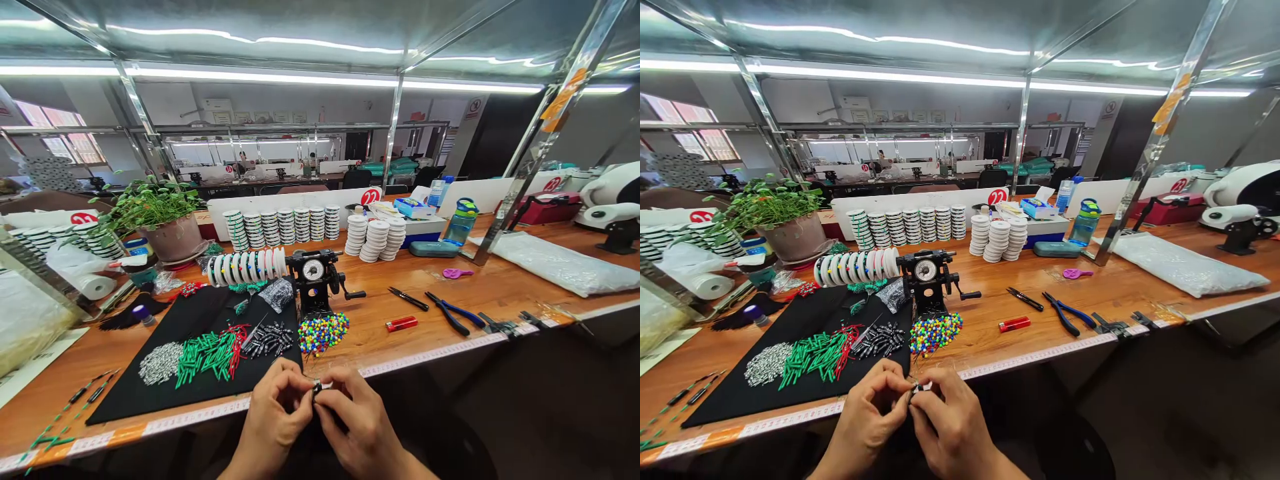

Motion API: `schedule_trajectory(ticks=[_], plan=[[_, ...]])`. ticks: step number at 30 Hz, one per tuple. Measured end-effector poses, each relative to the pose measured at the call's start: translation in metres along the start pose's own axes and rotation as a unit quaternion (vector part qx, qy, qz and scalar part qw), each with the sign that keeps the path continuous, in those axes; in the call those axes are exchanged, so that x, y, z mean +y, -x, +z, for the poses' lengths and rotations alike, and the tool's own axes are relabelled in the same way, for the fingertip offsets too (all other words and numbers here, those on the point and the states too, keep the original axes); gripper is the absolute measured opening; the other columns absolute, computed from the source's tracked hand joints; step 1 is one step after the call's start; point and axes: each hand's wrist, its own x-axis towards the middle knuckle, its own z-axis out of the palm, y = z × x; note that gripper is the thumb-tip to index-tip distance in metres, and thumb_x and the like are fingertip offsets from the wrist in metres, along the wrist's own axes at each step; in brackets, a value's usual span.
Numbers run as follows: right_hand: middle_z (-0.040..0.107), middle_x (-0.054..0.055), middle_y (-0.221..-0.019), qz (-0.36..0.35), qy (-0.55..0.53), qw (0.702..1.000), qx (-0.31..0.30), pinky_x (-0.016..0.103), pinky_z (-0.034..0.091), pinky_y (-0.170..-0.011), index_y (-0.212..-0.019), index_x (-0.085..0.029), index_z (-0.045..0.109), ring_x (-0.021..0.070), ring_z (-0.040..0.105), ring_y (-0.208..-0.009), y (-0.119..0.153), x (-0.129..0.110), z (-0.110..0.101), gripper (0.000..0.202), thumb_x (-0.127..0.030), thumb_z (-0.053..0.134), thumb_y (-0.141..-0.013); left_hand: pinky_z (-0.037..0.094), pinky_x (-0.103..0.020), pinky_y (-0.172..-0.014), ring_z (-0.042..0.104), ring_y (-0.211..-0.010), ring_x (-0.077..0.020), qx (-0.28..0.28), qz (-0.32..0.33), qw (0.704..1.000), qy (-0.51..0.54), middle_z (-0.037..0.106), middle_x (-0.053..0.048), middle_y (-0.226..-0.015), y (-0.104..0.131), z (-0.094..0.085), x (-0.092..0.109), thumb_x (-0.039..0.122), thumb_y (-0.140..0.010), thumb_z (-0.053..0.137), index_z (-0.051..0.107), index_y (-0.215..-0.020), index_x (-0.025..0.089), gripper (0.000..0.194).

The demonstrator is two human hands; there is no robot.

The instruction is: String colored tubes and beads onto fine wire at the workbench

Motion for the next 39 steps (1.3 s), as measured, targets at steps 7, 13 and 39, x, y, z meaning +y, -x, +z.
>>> schedule_trajectory(ticks=[7, 13, 39], plan=[[0.063, 0.0, -0.07, 0.212, -0.162, 0.95, -0.164, 0.027, 0.044, -0.06, -0.084, -0.019, 0.066, 0.0175, 0.059, -0.062, -0.051, 0.034, -0.002, 0.016, -0.024, 0.056, -0.096, 0.059, -0.025, -0.071, 0.066, -0.076, -0.0173, -0.081, 0.356, 0.887, -0.283, 0.066, -0.005, -0.085, -0.02, -0.02, -0.008, 0.007, -0.101, 0.043, 0.065, -0.104, 0.014, 0.023], [0.057, -0.004, -0.056, 0.234, -0.206, 0.93, -0.196, 0.022, 0.036, -0.044, -0.073, -0.019, 0.067, 0.0136, 0.051, -0.048, -0.07, 0.055, 0.007, 0.021, -0.035, 0.068, -0.086, 0.058, -0.024, -0.07, 0.067, -0.076, -0.016, -0.09, 0.319, 0.918, -0.22, 0.065, -0.005, -0.087, -0.03, -0.019, -0.011, 0.007, -0.098, 0.048, 0.067, -0.097, 0.015, 0.02], [0.068, 0.002, -0.074, 0.166, -0.107, 0.97, -0.143, 0.028, 0.047, -0.066, -0.086, -0.019, 0.07, 0.018, 0.062, -0.067, -0.038, 0.022, -0.005, 0.024, -0.024, 0.051, -0.101, 0.056, -0.024, -0.068, 0.064, -0.075, -0.0158, -0.058, 0.216, 0.955, -0.193, 0.063, -0.005, -0.087, -0.007, -0.012, -0.014, 0.006, -0.093, 0.051, 0.068, -0.093, 0.019, 0.021]])
